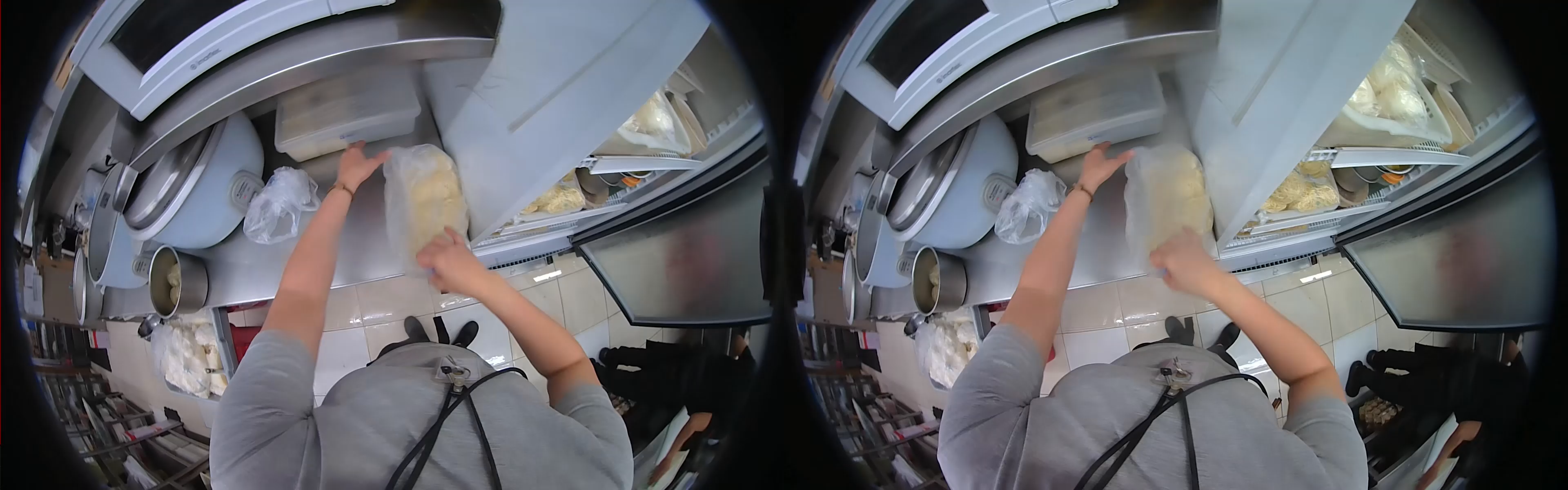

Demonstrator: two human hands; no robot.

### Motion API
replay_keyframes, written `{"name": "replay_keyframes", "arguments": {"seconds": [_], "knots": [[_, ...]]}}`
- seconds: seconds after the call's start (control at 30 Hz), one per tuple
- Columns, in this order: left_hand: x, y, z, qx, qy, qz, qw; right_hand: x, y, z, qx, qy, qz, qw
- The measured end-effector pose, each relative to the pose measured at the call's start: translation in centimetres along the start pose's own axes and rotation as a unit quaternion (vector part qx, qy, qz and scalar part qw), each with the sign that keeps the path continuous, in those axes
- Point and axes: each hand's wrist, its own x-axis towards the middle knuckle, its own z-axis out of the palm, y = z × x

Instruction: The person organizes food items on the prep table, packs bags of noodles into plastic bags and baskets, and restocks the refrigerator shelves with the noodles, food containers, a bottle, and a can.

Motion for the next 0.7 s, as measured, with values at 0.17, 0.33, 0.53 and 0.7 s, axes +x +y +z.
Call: {"name": "replay_keyframes", "arguments": {"seconds": [0.17, 0.33, 0.53, 0.7], "knots": [[1.2, 5.6, 3.9, -0.138, -0.175, 0.091, 0.97, -3.0, -3.4, -6.4, 0.098, 0.014, 0.057, 0.993], [-4.0, 9.1, 2.4, 0.202, -0.329, 0.399, 0.832, -5.0, -3.1, -7.7, 0.068, -0.015, 0.169, 0.983], [-2.1, 13.3, -5.4, 0.093, -0.157, 0.265, 0.947, -5.8, -1.7, -8.2, 0.013, -0.069, 0.185, 0.98], [-3.9, 16.9, -11.7, -0.13, -0.113, 0.203, 0.964, -6.9, -2.0, -10.1, 0.483, 0.173, 0.038, 0.857]]}}
